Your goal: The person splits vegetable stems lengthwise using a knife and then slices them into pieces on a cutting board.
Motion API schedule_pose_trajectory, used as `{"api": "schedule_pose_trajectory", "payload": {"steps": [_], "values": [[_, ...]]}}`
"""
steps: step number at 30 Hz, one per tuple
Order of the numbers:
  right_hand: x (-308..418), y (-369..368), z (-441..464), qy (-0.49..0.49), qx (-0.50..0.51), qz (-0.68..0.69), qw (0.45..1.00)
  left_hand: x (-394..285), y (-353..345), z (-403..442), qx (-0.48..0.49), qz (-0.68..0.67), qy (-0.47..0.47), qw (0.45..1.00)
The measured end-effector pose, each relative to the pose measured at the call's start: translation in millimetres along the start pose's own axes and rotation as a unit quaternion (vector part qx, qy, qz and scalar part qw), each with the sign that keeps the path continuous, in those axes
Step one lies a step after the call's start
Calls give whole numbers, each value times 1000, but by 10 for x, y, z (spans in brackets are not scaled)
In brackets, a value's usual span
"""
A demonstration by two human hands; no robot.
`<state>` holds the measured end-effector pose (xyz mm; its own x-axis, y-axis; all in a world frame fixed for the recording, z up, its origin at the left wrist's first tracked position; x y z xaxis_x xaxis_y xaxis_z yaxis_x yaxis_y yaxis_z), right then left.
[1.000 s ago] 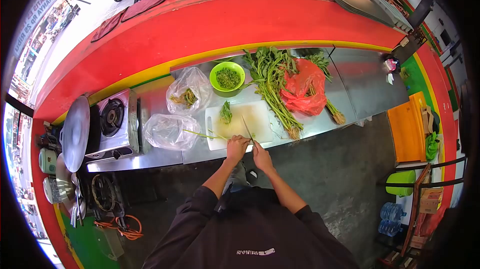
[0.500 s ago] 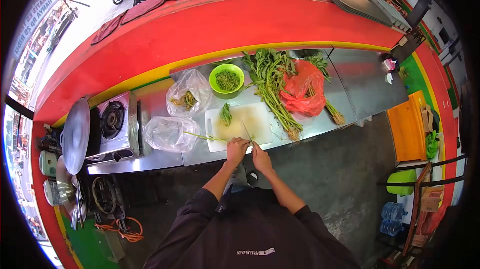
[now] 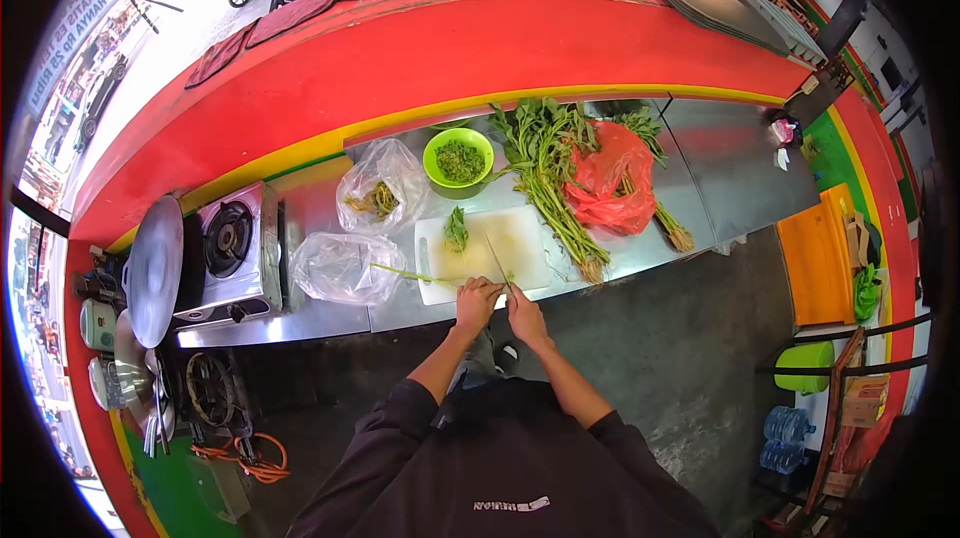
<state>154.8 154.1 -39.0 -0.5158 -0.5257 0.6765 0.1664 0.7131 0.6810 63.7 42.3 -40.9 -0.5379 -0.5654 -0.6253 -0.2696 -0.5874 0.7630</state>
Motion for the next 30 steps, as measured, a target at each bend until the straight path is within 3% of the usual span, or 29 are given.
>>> {"api": "schedule_pose_trajectory", "payload": {"steps": [30], "values": [[33,-47,-73,-9,6,-26,1000,1,-33,-16,-20,-14,13,1000]]}}
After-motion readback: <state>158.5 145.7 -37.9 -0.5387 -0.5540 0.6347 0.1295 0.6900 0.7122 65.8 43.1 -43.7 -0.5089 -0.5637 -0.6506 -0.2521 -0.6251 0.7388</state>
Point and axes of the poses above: each hand's wrist, its own z-axis towards the middle knuckle, its own y-axis out of the back of the hand, x = y × z, the point moved 4 cm from there along z, towards the middle knuckle
